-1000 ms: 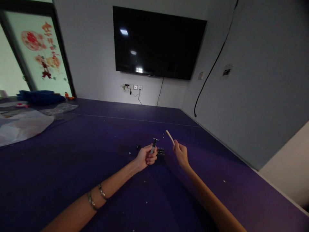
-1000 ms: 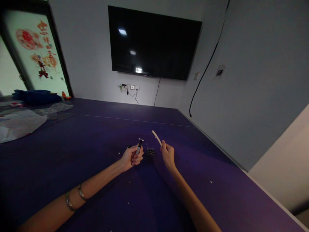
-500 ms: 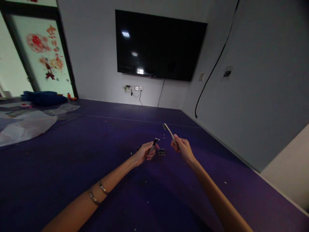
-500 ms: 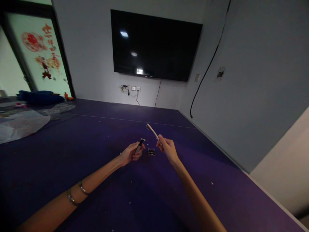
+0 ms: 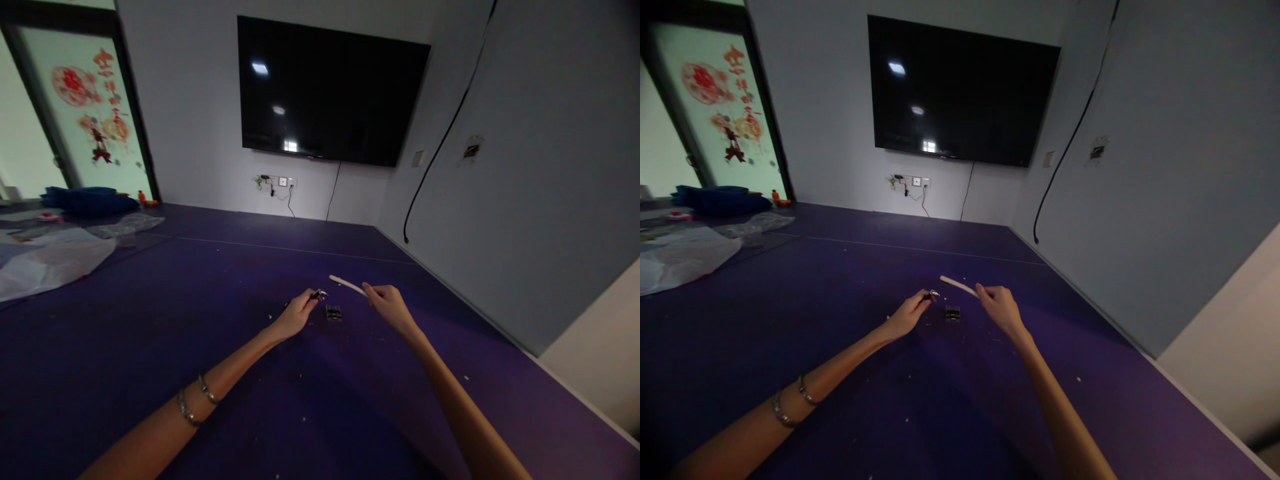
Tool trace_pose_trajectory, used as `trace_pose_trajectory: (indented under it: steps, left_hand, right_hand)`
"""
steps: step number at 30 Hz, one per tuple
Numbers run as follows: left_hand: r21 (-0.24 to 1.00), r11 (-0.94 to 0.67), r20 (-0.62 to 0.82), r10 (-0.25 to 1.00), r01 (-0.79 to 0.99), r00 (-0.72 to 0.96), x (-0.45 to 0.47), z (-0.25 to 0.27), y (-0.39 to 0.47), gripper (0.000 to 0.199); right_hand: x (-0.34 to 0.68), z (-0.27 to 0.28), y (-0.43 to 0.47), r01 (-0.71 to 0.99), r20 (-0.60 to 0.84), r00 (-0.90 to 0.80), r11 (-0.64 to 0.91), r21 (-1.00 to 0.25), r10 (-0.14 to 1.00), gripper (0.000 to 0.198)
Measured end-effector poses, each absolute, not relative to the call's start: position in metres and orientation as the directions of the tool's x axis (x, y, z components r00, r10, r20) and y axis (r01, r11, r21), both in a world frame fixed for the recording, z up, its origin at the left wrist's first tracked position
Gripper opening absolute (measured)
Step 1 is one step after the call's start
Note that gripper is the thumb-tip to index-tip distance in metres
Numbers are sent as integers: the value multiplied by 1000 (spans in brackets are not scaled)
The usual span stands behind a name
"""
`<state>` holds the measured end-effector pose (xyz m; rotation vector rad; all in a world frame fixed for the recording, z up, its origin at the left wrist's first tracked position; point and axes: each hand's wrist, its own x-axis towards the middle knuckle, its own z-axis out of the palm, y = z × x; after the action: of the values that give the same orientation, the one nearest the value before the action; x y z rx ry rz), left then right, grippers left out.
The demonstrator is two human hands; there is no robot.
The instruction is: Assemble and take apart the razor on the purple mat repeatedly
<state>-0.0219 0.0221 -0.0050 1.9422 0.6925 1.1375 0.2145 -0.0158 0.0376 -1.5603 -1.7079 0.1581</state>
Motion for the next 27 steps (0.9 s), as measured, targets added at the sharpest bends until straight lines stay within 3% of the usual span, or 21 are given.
trace_pose_trajectory:
  steps: [7,15,27]
  left_hand:
    - [849,-528,474,784,28,401,-21,-7,13,14]
    - [833,-552,487,758,29,433,-22,-6,10,17]
    - [828,-561,505,736,-11,451,-21,0,4,14]
  right_hand:
    - [203,39,-23,867,531,63,218,-449,845,52]
    - [201,47,-27,862,499,81,190,-469,863,60]
    - [187,66,-46,923,584,21,208,-322,811,56]
